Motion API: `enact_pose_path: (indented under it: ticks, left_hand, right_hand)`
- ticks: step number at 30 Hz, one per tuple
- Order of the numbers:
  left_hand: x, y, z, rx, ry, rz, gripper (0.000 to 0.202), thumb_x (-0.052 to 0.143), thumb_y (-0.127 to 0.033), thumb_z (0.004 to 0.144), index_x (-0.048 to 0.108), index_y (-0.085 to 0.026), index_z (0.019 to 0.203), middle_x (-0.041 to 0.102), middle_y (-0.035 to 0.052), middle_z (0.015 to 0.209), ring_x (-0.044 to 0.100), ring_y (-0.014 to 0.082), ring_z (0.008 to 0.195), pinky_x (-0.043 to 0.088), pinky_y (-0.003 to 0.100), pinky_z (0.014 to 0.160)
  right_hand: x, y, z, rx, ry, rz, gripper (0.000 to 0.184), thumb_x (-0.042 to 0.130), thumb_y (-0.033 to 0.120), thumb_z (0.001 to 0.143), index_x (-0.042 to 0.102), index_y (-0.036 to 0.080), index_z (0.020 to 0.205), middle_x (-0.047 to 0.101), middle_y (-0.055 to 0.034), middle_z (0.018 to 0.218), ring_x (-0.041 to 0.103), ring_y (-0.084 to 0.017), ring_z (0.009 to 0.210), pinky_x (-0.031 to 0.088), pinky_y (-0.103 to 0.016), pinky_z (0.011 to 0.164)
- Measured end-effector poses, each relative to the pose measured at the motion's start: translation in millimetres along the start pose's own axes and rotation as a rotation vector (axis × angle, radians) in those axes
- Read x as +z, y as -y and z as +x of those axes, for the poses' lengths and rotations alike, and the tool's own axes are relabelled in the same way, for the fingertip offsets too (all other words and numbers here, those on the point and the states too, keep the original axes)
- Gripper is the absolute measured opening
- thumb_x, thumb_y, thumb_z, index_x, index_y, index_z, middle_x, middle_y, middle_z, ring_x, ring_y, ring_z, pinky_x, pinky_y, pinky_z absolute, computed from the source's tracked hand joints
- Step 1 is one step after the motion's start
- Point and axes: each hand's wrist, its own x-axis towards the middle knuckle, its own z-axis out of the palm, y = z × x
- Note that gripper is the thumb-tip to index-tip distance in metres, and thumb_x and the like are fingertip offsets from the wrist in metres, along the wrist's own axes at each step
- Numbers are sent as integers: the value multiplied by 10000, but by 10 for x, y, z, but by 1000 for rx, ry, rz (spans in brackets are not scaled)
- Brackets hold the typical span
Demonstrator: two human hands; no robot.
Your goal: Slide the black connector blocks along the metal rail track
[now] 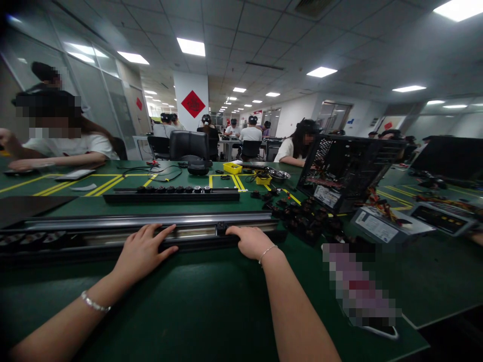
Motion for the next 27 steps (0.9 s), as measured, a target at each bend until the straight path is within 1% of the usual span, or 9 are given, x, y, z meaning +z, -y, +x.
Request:
enact_pose_path:
  ticks: [7,13,27]
  left_hand:
    - [-24,-6,3,5,18,10,605,355,-620,807,397,-342,1342,492,128,1287,412,317,1212,376,466,892]
    - [-50,-23,3,-5,22,2,608,375,-614,801,407,-333,1339,500,118,1289,413,319,1211,378,463,894]
    - [-20,-8,-3,5,13,29,606,358,-623,805,402,-342,1340,503,121,1281,422,314,1206,388,455,877]
  right_hand:
    - [-7,-48,-16,8,-9,13,608,385,67,687,531,327,1217,559,20,1274,504,-190,1168,363,-345,982]
    - [-18,-95,-29,20,-30,37,596,387,68,682,555,326,1192,565,27,1265,509,-186,1159,369,-336,979]
    - [-44,-180,-28,57,-48,54,557,400,63,656,615,298,1113,601,18,1214,531,-191,1122,366,-318,974]
